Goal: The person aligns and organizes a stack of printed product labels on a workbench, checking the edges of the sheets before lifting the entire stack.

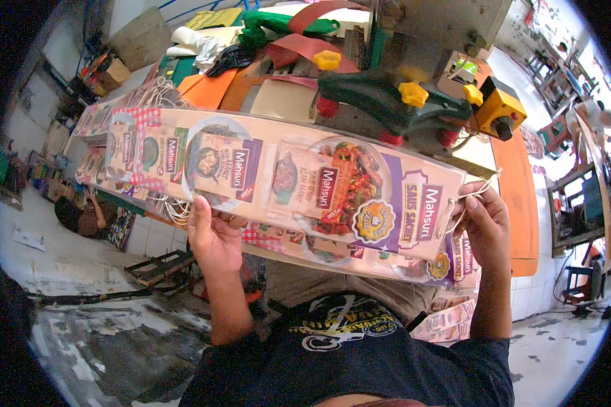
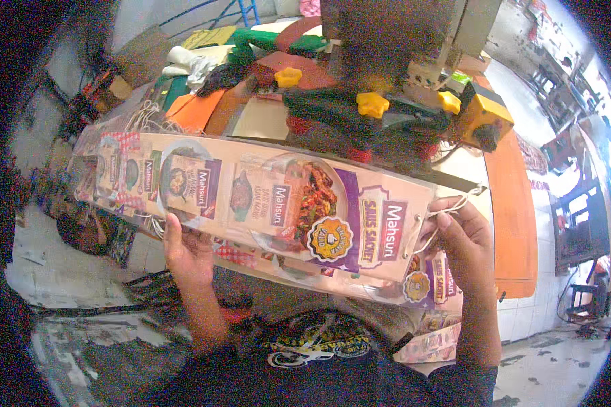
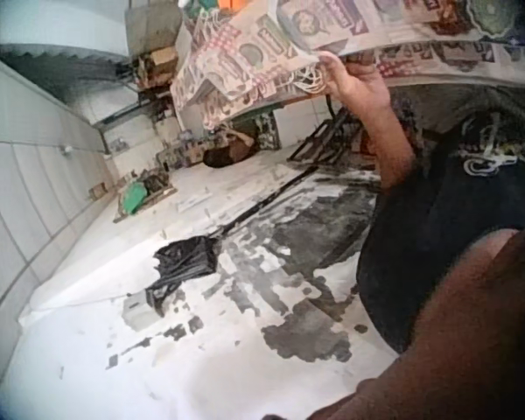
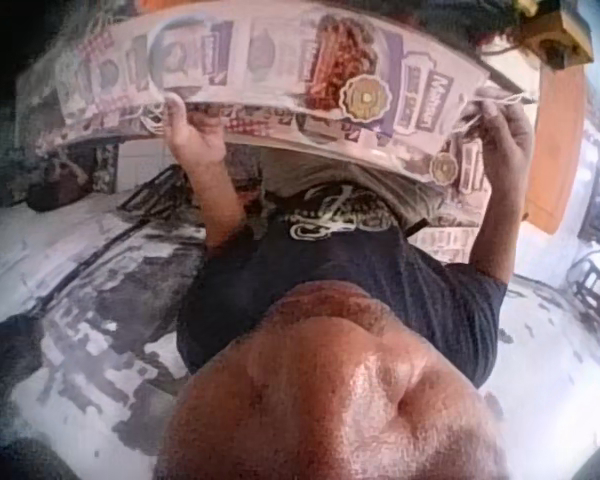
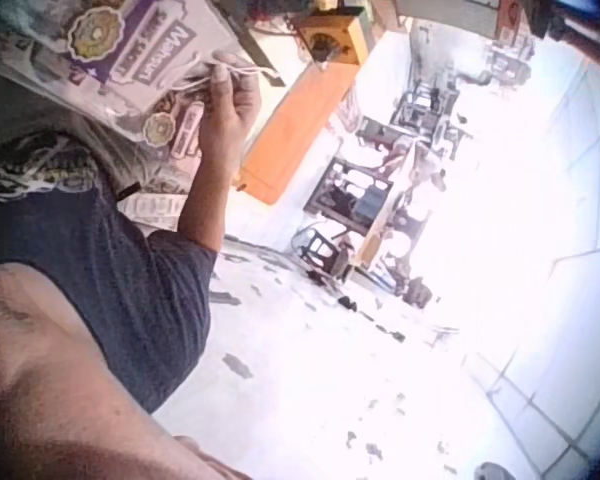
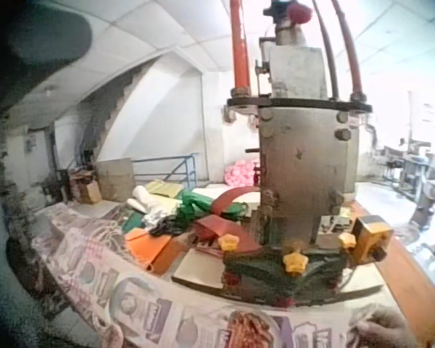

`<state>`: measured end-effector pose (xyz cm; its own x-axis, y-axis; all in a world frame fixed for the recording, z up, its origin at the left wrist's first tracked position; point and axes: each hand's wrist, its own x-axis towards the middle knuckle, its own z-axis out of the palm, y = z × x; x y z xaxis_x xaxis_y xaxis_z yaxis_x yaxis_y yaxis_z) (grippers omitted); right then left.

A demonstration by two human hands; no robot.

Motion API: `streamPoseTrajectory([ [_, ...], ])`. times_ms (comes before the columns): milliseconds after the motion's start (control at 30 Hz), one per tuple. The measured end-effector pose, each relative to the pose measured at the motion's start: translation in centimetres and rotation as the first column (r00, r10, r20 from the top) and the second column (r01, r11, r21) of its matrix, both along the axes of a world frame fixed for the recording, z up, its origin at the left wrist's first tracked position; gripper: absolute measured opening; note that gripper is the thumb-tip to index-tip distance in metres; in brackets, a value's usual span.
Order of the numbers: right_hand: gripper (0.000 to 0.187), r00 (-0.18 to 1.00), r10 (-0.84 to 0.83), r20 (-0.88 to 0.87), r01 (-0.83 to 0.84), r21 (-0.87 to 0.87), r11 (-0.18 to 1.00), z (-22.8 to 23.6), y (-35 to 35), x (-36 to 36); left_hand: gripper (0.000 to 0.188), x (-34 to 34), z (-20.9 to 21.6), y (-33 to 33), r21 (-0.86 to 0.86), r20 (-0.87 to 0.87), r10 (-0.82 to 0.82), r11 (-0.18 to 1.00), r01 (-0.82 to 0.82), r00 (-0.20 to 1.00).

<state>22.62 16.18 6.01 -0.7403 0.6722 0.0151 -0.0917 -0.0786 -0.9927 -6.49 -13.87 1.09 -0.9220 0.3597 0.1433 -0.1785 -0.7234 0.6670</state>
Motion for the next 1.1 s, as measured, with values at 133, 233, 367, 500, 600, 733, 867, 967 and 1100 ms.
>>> streamPoseTrajectory([
  [133,0.033,0.999,-0.031,-0.031,0.030,-0.018,0.999,-0.1,-0.2,0.6,0.038,0.9,-0.4,1.0,0.013,0.085,-0.004,1.000,0.003,0.996],
  [233,0.038,0.999,0.003,-0.054,-0.006,-0.050,0.999,-2.1,0.3,1.7,0.037,1.8,-0.6,1.5,0.065,0.078,-0.094,0.994,0.089,0.993],
  [367,0.039,0.996,-0.061,0.064,0.060,0.011,0.998,-2.0,-0.7,1.3,0.038,2.0,-1.4,1.8,0.097,0.064,-0.141,0.986,0.134,0.988],
  [500,0.037,0.977,-0.211,-0.024,0.211,-0.024,0.977,-2.8,0.0,2.4,0.046,0.3,-0.2,0.9,0.220,0.039,-0.152,0.965,0.139,0.988],
  [600,0.037,0.949,-0.313,-0.026,0.314,0.045,0.948,-3.2,1.5,4.4,0.052,-1.8,0.4,0.0,0.210,0.030,-0.078,0.975,0.070,0.997],
  [733,0.035,0.920,-0.382,-0.085,0.387,0.065,0.920,-3.6,3.3,6.2,0.053,-2.8,0.7,-1.0,0.101,0.076,0.013,0.995,-0.021,0.997],
  [867,0.040,0.906,-0.414,-0.090,0.422,0.105,0.900,-5.6,6.3,9.3,0.052,-2.3,0.5,-0.7,0.119,0.052,-0.094,0.989,0.087,0.994],
  [967,0.040,0.899,-0.431,-0.078,0.435,0.040,0.900,-6.0,7.3,10.1,0.051,-1.3,-0.2,-0.1,0.191,0.084,-0.208,0.963,0.190,0.974],
  [1100,0.043,0.834,-0.551,-0.024,0.545,0.182,0.818,-5.3,6.2,9.0,0.030,0.5,1.5,1.8,0.157,0.108,-0.214,0.968,0.196,0.971],
])
